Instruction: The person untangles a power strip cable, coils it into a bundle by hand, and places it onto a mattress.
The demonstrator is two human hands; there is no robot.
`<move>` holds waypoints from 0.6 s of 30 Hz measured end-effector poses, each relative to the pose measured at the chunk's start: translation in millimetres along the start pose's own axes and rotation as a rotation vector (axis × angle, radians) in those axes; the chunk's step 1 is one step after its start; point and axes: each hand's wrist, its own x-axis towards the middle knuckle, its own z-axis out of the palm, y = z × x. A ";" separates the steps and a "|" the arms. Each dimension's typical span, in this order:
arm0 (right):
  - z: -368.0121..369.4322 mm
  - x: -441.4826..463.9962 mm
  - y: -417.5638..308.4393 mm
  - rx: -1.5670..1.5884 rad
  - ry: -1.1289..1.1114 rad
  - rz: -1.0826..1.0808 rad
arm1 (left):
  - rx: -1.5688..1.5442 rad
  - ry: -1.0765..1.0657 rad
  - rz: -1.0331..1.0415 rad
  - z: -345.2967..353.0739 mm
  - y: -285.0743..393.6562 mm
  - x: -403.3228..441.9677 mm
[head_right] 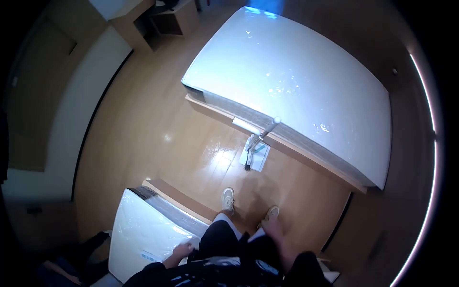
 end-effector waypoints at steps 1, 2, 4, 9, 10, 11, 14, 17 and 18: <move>-17.5 31.6 -19.7 0.050 -0.093 -0.090 | -0.065 0.090 0.039 -20.2 9.5 17.7; -39.2 39.7 -57.0 0.100 0.066 -0.071 | -0.143 0.163 0.069 -41.6 15.4 39.7; -103.6 68.2 -139.6 0.200 0.248 -0.207 | -0.228 0.358 0.168 -107.3 50.0 58.9; -226.1 80.8 -287.2 0.426 0.588 -0.341 | -0.109 0.789 0.530 -286.9 249.8 15.4; -235.8 96.3 -294.5 0.421 0.595 -0.359 | -0.046 0.900 0.649 -314.6 293.4 -0.6; -246.6 115.9 -307.2 0.419 0.602 -0.392 | 0.035 0.919 0.788 -338.5 331.7 2.0; -242.2 169.2 -305.0 0.667 0.455 -0.479 | 0.334 1.192 0.849 -383.4 424.9 24.4; -255.5 190.2 -296.1 0.522 -0.050 -0.462 | 0.612 0.861 0.818 -406.3 485.0 63.8; -246.2 199.7 -281.9 0.461 -0.142 -0.534 | 0.679 0.494 0.732 -413.2 494.3 52.9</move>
